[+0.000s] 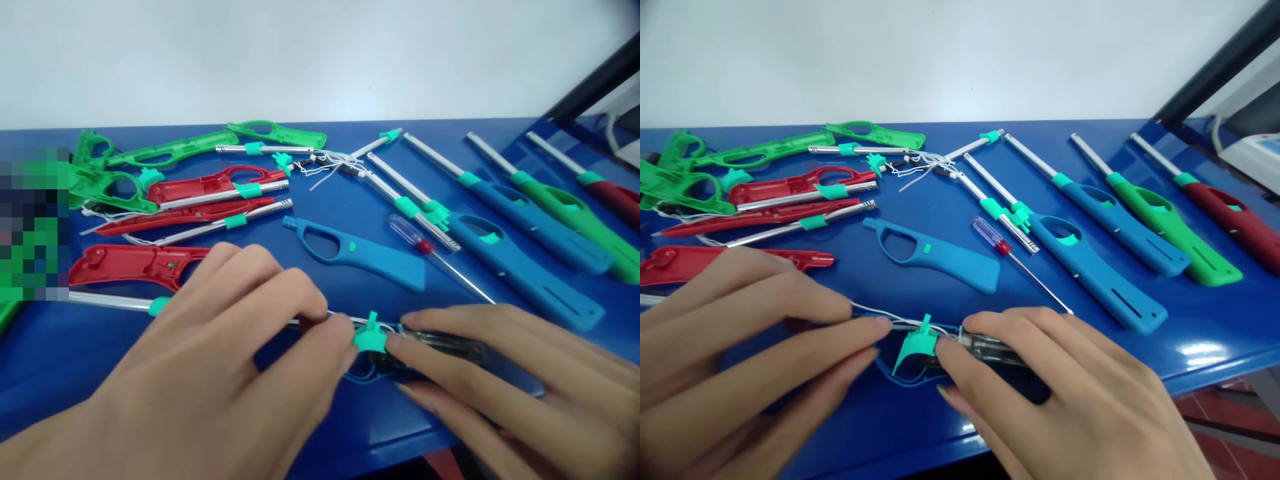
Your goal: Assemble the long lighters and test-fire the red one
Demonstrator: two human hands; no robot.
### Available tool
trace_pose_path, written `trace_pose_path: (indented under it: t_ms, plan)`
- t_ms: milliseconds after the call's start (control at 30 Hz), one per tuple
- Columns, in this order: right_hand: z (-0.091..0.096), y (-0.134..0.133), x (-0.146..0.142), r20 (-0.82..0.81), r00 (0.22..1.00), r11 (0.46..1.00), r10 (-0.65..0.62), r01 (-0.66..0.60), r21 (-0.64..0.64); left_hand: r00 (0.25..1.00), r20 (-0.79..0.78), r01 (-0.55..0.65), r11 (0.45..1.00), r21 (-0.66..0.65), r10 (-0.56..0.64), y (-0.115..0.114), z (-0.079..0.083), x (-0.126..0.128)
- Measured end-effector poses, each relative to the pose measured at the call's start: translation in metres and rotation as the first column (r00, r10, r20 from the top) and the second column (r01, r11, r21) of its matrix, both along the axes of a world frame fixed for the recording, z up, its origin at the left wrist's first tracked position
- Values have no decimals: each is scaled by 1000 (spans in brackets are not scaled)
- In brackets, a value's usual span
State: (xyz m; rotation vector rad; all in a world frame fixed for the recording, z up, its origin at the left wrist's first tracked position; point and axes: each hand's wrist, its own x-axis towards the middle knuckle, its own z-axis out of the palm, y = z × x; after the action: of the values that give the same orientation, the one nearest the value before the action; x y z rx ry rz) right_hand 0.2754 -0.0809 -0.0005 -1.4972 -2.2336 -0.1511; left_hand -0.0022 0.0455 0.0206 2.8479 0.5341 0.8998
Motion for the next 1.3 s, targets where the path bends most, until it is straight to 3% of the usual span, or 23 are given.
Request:
trace_pose_path:
  t_ms: [133, 333, 533, 667, 833, 1033, 1300]
  plan:
    - [-3, 0, 1, -11, 1000, 1000, 1, -1, -7, 995, -96, -44, 997, -58, 38, -10, -3, 12]
    - [-4, -4, 2, -8, 1000, 1000, -11, 11, 2, 999, -22, -39, 993, -116, 36, -12, -3, 23]
    - [-9, -8, 2, -19, 999, 999, -44, 44, 28, 991, -16, -132, 984, -122, 131, -21, -4, 17]
    - [-12, -8, 1, -22, 999, 999, -27, 28, 31, 993, 3, -121, 986, -114, 122, -20, -2, 15]
    - [-10, -7, 0, -37, 998, 999, -41, 42, 25, 999, 41, -6, 999, -50, 8, -4, 0, 13]
    - [-11, -9, 0, -30, 998, 998, -57, 58, 20, 996, -51, 61, 988, -141, -69, 2, 0, 11]
    - [-8, -3, -1, -13, 999, 999, -44, 44, 26, 988, -149, 11, 992, -127, -31, -9, -3, 1]
